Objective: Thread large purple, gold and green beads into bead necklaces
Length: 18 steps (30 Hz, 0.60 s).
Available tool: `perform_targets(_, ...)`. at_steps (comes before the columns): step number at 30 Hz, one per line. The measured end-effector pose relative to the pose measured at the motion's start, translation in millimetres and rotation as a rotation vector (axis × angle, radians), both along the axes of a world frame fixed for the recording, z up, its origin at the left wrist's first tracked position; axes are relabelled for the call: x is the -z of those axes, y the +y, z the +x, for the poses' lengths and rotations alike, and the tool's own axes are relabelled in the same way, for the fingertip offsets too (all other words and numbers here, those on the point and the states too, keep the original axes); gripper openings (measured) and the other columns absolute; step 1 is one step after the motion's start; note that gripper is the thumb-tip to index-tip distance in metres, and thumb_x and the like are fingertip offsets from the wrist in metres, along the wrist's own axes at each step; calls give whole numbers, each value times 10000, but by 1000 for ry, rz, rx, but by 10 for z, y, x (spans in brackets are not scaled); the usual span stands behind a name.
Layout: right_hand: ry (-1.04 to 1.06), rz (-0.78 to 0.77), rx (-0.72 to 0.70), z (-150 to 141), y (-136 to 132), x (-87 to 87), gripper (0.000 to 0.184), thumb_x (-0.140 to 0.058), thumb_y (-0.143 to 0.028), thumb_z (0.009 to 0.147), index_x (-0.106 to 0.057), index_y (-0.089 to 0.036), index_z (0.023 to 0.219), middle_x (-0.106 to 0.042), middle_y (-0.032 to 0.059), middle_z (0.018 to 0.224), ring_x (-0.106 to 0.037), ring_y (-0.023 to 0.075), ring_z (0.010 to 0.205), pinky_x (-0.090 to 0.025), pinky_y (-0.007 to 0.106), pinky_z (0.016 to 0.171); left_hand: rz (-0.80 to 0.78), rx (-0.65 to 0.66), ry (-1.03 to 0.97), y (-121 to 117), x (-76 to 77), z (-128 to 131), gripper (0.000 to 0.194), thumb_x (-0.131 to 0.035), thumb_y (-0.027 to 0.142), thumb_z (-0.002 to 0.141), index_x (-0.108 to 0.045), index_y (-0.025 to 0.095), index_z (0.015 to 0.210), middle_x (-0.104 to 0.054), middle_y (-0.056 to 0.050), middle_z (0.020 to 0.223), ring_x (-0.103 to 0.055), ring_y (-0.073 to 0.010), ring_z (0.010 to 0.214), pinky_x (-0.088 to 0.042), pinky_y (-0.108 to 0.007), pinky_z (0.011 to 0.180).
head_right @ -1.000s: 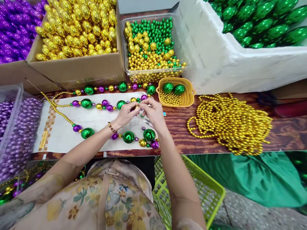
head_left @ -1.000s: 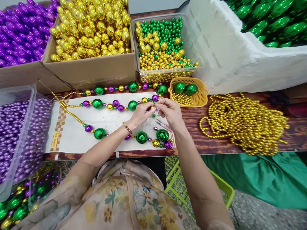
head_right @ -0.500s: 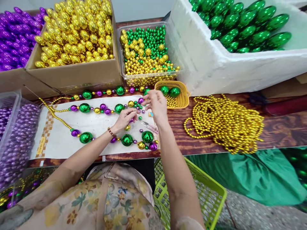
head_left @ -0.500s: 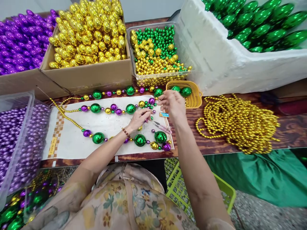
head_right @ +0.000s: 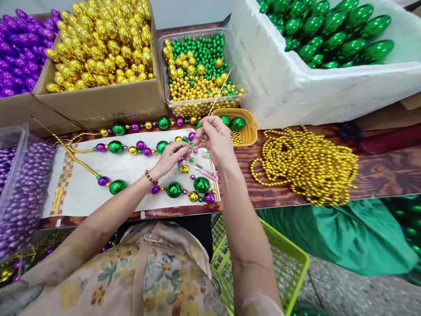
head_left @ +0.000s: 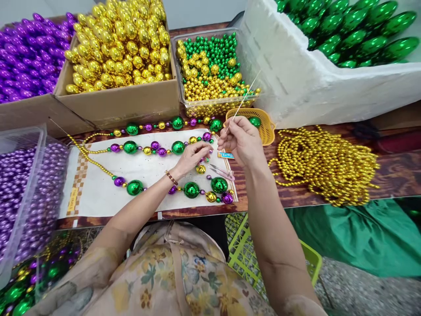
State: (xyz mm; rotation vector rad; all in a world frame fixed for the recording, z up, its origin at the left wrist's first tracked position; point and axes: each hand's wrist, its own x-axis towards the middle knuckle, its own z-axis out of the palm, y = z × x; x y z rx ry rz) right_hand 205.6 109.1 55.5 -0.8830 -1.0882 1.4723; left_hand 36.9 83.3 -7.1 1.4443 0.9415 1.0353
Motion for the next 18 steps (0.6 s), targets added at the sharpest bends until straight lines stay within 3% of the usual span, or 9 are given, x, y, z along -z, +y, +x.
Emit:
perform_targets(4,-68,112,29,63,11,-158,219,-751,-354,818,-612,-193,870,-564,-63,624,-542,71,467,-469,191,419,28,-9,31,-56,22,-14,249,-534,378,951,-659,163,941,-645,-20,769,-572,-114,694,-436,-231,635)
perform_targets(8,-64,225,99,148,64,-481,168,-721,-339,864,-609,-215,852,-479,-77,581,-448,61,424,-404,184,381,26,-17,62,-167,72,10,207,-537,324,940,-665,168,987,-672,-39,880,-596,-136,806,-448,-250,721)
perform_targets(12,-42,277,154,167,130,-749,163,-709,-356,894,-599,-242,855,-430,-76,569,-421,73,419,-384,195,380,-18,2,109,-251,173,43,214,-517,325,944,-654,161,957,-665,-37,901,-573,-139,788,-430,-250,707)
perform_targets(18,-11,294,162,138,250,-855,151,-688,-345,913,-593,-237,866,-409,-81,577,-408,72,421,-386,207,398,-22,-8,180,-299,298,29,214,-503,326,943,-644,166,927,-649,-32,900,-577,-167,858,-444,-268,769)
